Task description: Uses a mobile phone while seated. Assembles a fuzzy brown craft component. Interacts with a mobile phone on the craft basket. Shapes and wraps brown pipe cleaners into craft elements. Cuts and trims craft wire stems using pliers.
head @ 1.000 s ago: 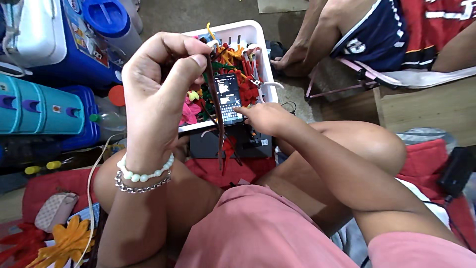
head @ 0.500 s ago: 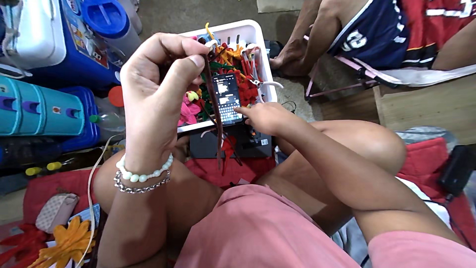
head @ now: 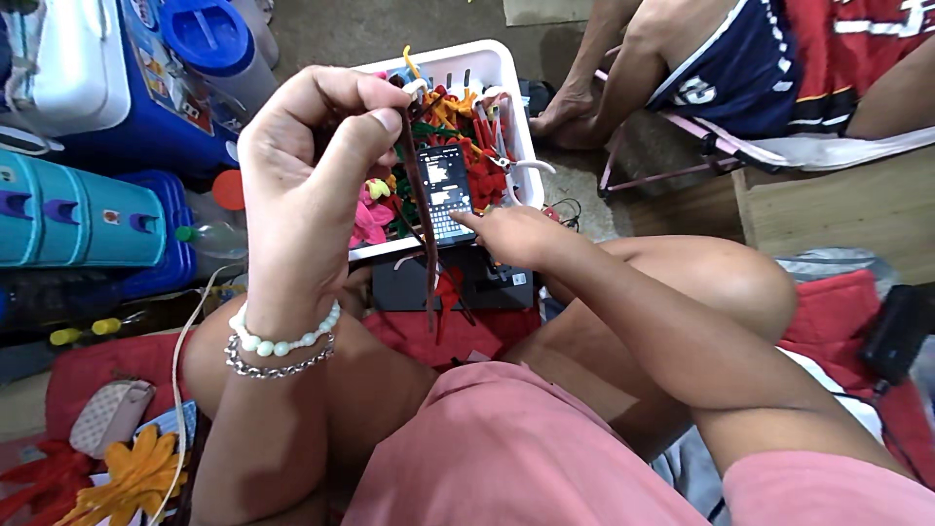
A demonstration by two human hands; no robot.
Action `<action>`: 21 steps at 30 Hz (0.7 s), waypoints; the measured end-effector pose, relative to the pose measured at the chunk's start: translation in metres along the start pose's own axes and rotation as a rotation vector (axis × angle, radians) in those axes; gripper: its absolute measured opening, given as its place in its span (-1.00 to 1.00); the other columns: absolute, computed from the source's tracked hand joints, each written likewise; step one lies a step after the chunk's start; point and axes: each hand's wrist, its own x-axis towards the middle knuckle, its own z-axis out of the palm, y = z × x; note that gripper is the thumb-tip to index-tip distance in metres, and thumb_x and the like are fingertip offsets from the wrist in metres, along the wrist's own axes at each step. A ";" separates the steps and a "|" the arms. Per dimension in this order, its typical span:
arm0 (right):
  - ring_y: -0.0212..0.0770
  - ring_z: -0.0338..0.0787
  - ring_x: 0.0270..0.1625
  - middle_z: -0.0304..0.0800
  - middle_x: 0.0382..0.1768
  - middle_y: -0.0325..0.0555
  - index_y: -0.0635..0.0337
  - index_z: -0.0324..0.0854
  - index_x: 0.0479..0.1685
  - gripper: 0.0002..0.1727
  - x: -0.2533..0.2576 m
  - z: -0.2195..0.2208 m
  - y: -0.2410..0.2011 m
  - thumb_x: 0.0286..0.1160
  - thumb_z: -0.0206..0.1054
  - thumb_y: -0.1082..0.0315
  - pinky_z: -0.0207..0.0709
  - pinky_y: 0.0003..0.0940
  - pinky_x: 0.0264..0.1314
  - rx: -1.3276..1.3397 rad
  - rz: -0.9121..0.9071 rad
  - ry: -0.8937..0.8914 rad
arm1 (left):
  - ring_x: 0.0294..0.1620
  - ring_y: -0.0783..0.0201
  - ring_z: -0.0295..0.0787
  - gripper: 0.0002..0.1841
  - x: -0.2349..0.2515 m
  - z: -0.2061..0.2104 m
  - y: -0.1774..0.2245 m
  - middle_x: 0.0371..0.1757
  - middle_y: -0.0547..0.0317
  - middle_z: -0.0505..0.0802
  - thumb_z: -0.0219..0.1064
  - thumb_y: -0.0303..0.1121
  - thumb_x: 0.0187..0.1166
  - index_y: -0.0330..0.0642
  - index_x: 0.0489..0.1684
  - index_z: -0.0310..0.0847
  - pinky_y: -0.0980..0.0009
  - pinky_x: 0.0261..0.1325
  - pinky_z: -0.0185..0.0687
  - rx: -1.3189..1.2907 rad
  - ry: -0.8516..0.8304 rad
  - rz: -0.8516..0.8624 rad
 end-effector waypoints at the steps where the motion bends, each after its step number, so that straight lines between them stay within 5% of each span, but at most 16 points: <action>1: 0.32 0.81 0.13 0.83 0.04 0.23 -0.26 0.09 0.91 -0.33 0.000 0.000 -0.001 0.83 0.11 0.29 0.60 0.34 0.14 0.004 -0.011 -0.007 | -0.24 0.51 0.72 -0.84 0.000 0.000 0.000 -0.19 0.42 0.81 0.17 -0.51 0.65 -0.07 -0.10 0.68 0.58 -0.13 0.68 0.003 0.001 -0.001; 21: 0.28 0.84 -0.04 0.85 -0.16 0.17 -0.27 0.14 0.89 -0.40 -0.001 0.002 -0.013 0.89 0.01 0.19 0.62 0.30 0.00 0.016 -0.050 0.041 | -0.25 0.51 0.72 -0.84 -0.001 -0.001 0.001 -0.20 0.44 0.80 0.18 -0.51 0.63 -0.06 -0.10 0.67 0.58 -0.14 0.69 0.024 -0.005 0.012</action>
